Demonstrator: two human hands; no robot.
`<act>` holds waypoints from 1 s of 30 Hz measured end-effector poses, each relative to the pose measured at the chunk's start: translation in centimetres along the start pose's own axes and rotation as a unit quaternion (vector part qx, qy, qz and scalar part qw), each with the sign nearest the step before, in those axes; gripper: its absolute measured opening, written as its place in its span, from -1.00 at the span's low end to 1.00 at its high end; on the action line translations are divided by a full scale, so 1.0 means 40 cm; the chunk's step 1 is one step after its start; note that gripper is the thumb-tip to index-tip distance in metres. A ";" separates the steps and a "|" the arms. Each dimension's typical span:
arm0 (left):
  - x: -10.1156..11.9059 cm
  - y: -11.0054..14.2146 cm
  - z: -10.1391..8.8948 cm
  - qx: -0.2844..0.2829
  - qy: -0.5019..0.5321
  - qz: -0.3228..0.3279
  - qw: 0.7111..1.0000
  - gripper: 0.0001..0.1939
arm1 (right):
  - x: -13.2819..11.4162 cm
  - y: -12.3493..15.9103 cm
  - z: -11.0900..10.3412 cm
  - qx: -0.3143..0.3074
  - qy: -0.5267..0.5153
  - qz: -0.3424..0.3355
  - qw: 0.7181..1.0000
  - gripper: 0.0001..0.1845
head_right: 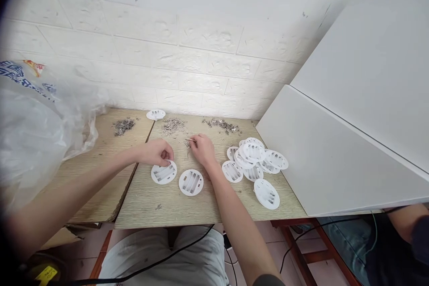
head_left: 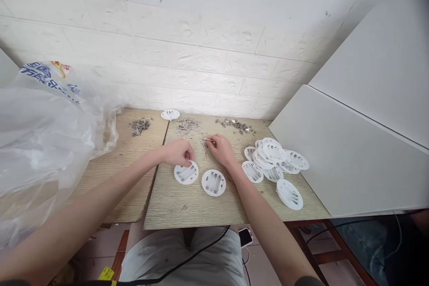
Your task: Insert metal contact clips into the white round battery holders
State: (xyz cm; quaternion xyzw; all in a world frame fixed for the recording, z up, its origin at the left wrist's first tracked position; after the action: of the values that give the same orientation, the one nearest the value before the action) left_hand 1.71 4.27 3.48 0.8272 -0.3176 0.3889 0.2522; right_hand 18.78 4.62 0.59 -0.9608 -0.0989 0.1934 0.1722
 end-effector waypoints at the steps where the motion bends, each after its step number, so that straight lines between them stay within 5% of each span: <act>1: 0.006 -0.005 0.004 -0.034 -0.002 -0.014 0.999 -0.90 | 0.000 -0.001 0.002 -0.004 0.002 -0.004 1.000 -0.83; 4: 0.020 -0.022 0.010 -0.079 -0.030 -0.042 0.996 -0.88 | -0.002 -0.002 0.003 -0.009 0.004 -0.009 1.000 -0.84; 9: 0.016 -0.032 0.017 -0.068 -0.065 -0.092 0.991 -0.88 | -0.003 0.002 0.003 -0.018 -0.002 0.000 1.000 -0.84; 16: 0.001 0.037 0.045 0.061 -0.142 -0.082 0.985 -0.83 | -0.023 0.008 -0.005 -0.022 -0.003 0.010 1.000 -0.79; 19: -0.004 0.049 0.051 0.067 -0.156 -0.081 0.982 -0.85 | -0.033 0.022 -0.068 0.018 -0.032 -0.008 0.999 -0.76; 22: -0.015 0.048 0.045 0.061 -0.125 -0.068 0.988 -0.88 | -0.012 0.060 -0.195 0.077 -0.025 -0.038 0.996 -0.68; 26: -0.040 0.046 0.032 0.083 -0.025 -0.049 0.995 -0.91 | 0.091 0.115 -0.327 -0.061 0.088 -0.084 0.991 -0.26; 30: -0.062 0.048 0.023 0.161 0.067 -0.031 0.984 -0.86 | 0.216 0.140 -0.345 -0.217 0.197 -0.081 0.952 0.02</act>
State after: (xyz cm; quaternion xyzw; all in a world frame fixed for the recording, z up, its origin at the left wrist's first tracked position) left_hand -0.46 3.21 1.28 0.8385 -0.2072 0.4816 0.1487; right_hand 32.91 -2.35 7.56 -0.9827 -0.1802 -0.0408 -0.0097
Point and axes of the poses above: each hand's wrist, its own y-axis away from the middle knuckle, its own z-axis out of the palm, x = y × z, the point moved 4 cm from there along -y, towards the middle knuckle, and after that the axes turned 10 degrees about y, right-handed, at the moved point
